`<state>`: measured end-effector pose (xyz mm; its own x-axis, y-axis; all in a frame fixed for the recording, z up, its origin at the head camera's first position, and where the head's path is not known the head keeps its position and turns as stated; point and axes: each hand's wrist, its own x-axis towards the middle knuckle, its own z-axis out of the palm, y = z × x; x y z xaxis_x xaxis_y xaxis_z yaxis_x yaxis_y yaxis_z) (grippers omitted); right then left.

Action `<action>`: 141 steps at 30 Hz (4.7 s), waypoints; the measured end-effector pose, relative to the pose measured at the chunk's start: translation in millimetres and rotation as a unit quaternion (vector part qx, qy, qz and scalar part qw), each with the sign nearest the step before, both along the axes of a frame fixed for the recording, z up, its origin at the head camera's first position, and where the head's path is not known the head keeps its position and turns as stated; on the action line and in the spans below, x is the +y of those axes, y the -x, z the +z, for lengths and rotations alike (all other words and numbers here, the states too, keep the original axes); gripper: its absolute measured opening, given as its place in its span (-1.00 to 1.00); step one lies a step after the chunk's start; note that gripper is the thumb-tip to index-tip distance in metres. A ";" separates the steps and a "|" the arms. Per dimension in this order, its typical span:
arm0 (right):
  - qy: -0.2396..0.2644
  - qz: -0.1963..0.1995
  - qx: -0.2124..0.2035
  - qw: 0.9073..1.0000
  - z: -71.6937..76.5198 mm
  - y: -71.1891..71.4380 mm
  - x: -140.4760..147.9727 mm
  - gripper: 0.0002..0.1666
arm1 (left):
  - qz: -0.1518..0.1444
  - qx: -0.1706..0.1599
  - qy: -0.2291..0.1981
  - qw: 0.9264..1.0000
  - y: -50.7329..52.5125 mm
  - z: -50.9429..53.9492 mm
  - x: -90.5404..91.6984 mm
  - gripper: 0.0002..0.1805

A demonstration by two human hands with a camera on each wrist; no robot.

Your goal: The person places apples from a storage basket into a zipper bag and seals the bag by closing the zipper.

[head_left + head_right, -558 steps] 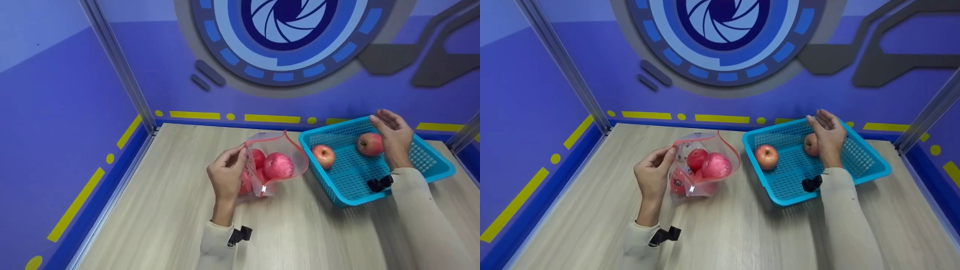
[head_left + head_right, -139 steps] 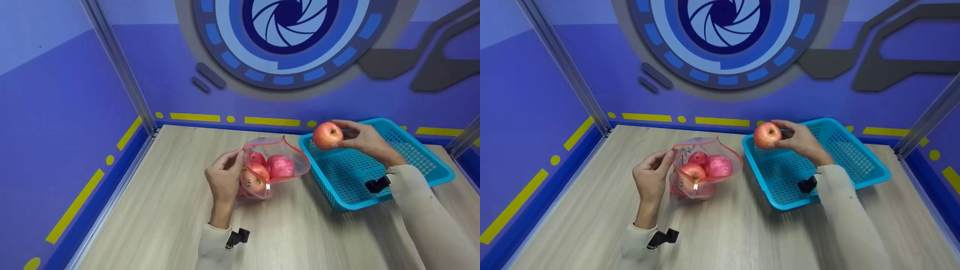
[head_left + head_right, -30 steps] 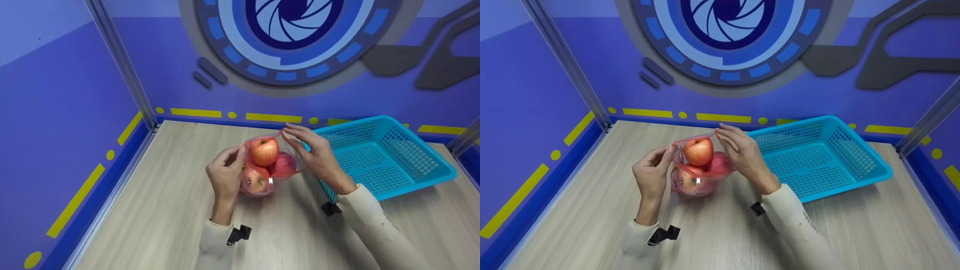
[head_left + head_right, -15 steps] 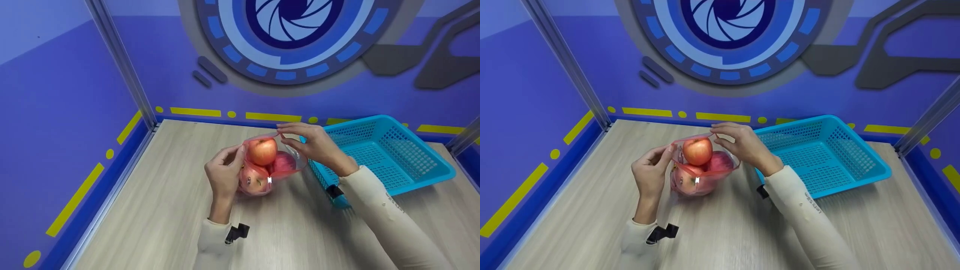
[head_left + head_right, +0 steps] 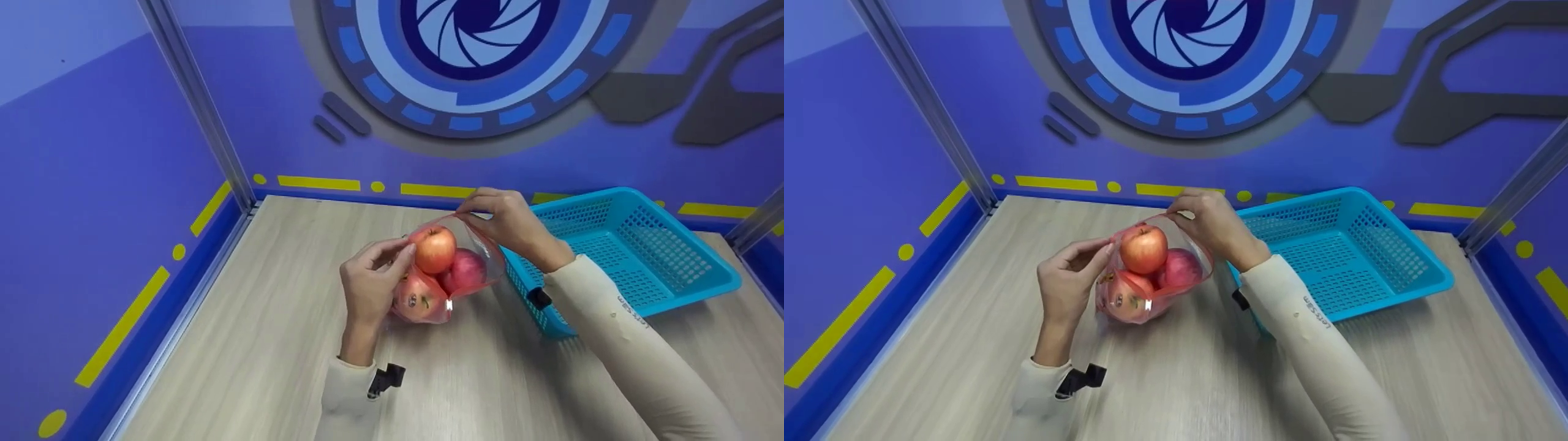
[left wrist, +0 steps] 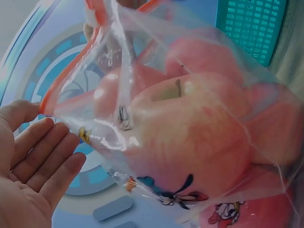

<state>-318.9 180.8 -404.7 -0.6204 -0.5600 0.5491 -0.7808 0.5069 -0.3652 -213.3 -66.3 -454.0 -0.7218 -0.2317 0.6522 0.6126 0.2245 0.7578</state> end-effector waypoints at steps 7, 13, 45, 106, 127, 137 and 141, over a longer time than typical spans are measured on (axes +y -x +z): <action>0.014 -0.023 0.004 1.000 -4.2 6.9 -1.0 -0.84 | -0.028 0.100 0.159 0.982 -7.3 9.9 -1.6 -0.81; 0.019 -0.036 0.001 0.999 -3.7 8.6 -0.5 -0.86 | -0.139 0.001 0.296 0.945 -20.1 17.2 6.7 -0.60; 0.013 -0.138 -0.108 0.984 -17.4 -0.7 43.4 -0.84 | -0.097 -0.065 0.070 0.991 23.0 -34.9 -40.2 -0.86; 0.062 -0.167 -0.092 0.980 -24.9 0.5 45.1 -0.87 | 0.099 -0.056 -0.029 0.993 19.2 -25.1 -63.3 -0.88; 0.031 -0.162 -0.095 0.982 -30.4 0.8 51.5 -0.81 | 0.075 -0.057 -0.042 0.995 15.0 -16.6 -52.9 -0.87; 0.024 -0.157 -0.034 0.987 -20.2 -14.2 30.0 -0.53 | 0.077 -0.055 -0.033 0.995 12.8 -12.7 -51.6 -0.87; 0.010 -0.117 0.008 0.993 -10.8 -24.4 8.1 -0.46 | 0.073 -0.042 -0.019 0.996 11.9 -11.5 -52.3 -0.88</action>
